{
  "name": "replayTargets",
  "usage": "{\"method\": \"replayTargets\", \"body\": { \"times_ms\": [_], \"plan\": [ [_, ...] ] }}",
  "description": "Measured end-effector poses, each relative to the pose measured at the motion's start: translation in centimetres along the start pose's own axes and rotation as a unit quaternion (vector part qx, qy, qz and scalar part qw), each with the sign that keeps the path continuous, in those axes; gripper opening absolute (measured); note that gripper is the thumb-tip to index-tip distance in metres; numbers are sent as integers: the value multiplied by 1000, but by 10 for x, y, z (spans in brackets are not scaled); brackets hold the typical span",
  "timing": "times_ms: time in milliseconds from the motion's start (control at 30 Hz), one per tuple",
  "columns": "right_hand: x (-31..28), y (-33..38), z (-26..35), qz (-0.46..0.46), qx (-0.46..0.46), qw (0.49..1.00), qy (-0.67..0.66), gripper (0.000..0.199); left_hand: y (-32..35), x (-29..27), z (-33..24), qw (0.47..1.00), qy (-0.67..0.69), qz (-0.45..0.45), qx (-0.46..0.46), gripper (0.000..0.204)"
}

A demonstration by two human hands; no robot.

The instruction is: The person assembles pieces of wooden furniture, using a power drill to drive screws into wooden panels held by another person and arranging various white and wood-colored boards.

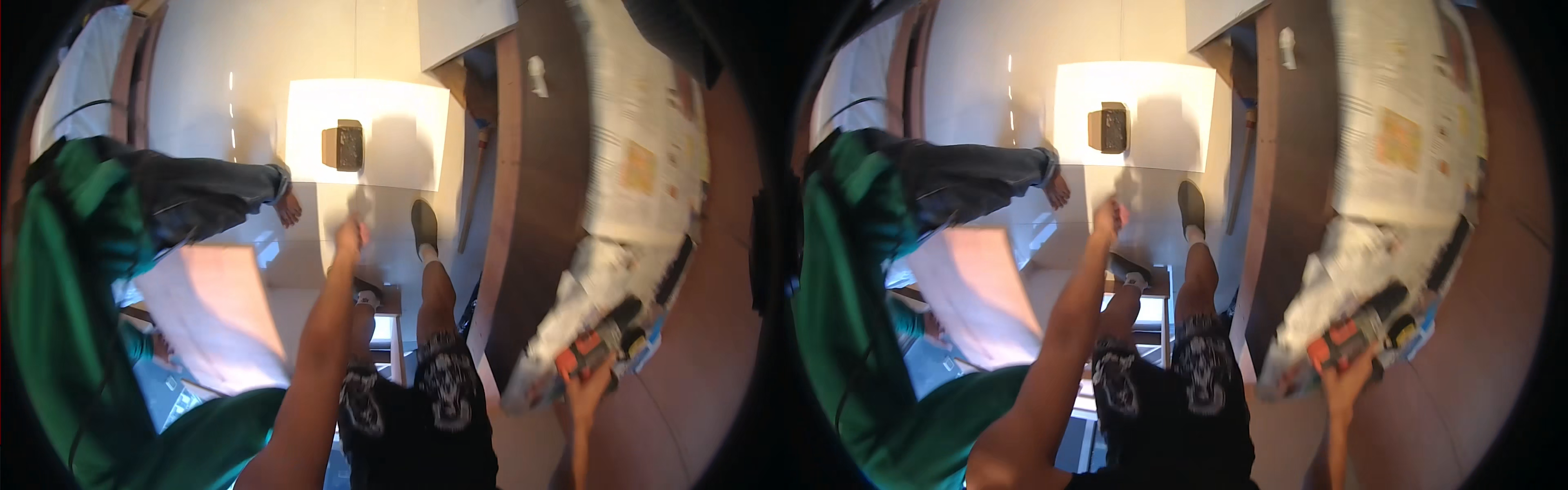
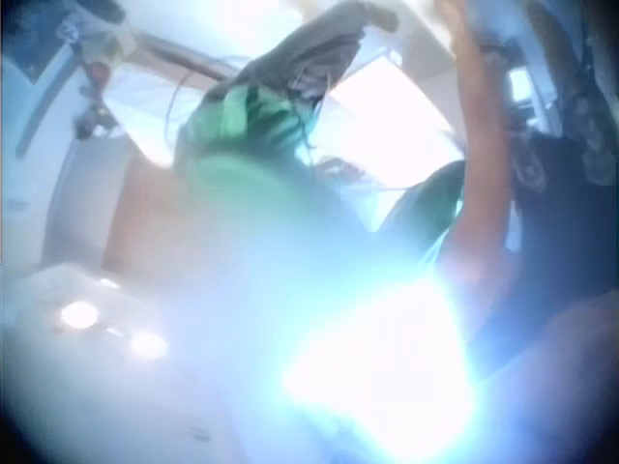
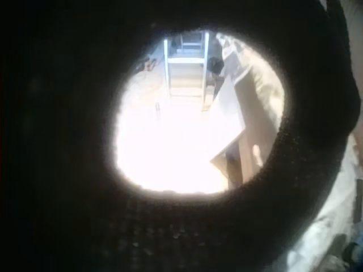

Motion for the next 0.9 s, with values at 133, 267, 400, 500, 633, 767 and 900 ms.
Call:
{"method": "replayTargets", "body": {
  "times_ms": [133, 267, 400, 500, 633, 767, 900],
  "plan": [
    [1, -5, -8, 1, 58, 995, 83, 82, -133, 61, -62, 991, 41, -124, -31, 59],
    [12, -26, -10, -1, 80, 991, 107, 80, -214, 67, -108, 989, 119, -86, -5, 47],
    [8, -27, -15, -6, 96, 985, 144, 77, -230, 88, -79, 963, 255, -81, 40, 34],
    [4, -23, -15, -12, 85, 986, 146, 75, -200, 73, -71, 957, 213, -181, 71, 31],
    [-7, -17, -13, -23, 39, 991, 127, 72, -119, 36, -69, 955, 144, -219, 137, 31],
    [-21, 0, -15, -43, 32, 982, 179, 69, 48, 72, 20, 957, -40, -250, 140, 27],
    [-17, -6, 14, -64, 32, 989, 131, 54, 272, 43, 25, 917, -306, -198, 159, 32]
  ]
}}
Point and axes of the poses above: each hand's wrist, its own y-axis away from the middle knuckle, its own x-axis out of the palm, z = x × y, the point moved 6 cm from there along -y, towards the middle knuckle, and after that the axes turned 12 degrees about -x, right-handed, at the moved point
